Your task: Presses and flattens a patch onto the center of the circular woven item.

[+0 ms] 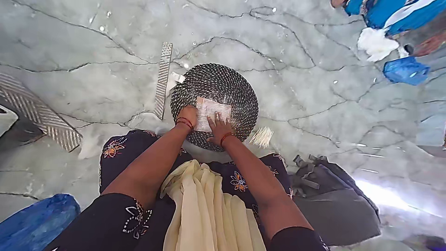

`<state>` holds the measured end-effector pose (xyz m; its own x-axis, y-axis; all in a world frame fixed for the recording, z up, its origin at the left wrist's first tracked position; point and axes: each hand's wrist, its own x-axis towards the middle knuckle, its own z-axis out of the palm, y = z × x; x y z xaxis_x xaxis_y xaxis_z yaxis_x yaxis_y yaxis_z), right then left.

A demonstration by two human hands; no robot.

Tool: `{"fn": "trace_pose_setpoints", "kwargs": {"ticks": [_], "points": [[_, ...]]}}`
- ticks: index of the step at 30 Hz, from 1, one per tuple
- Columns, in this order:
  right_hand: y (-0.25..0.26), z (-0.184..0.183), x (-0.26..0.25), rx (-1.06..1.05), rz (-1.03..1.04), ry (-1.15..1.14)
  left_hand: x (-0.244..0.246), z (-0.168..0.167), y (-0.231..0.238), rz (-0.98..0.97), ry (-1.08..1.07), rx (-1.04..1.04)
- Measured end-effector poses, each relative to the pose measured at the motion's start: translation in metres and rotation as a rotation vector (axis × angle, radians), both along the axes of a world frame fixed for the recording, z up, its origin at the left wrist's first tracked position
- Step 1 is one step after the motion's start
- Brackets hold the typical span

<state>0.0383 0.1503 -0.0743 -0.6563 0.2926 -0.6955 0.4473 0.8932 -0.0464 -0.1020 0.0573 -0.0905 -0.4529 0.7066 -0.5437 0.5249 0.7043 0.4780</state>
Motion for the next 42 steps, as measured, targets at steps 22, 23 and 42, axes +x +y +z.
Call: {"fn": "trace_pose_setpoints", "kwargs": {"ticks": [22,23,42], "points": [[0.006,0.034,-0.016,0.031,-0.221,-0.007,0.002,0.015,-0.008,0.055,0.01,0.016],[0.0,0.03,-0.02,0.017,-0.204,-0.024,0.001,0.016,-0.008,0.062,0.009,0.002],[-0.024,0.021,-0.023,0.003,-0.235,0.055,0.011,0.025,-0.009,-0.05,0.081,-0.163]]}}
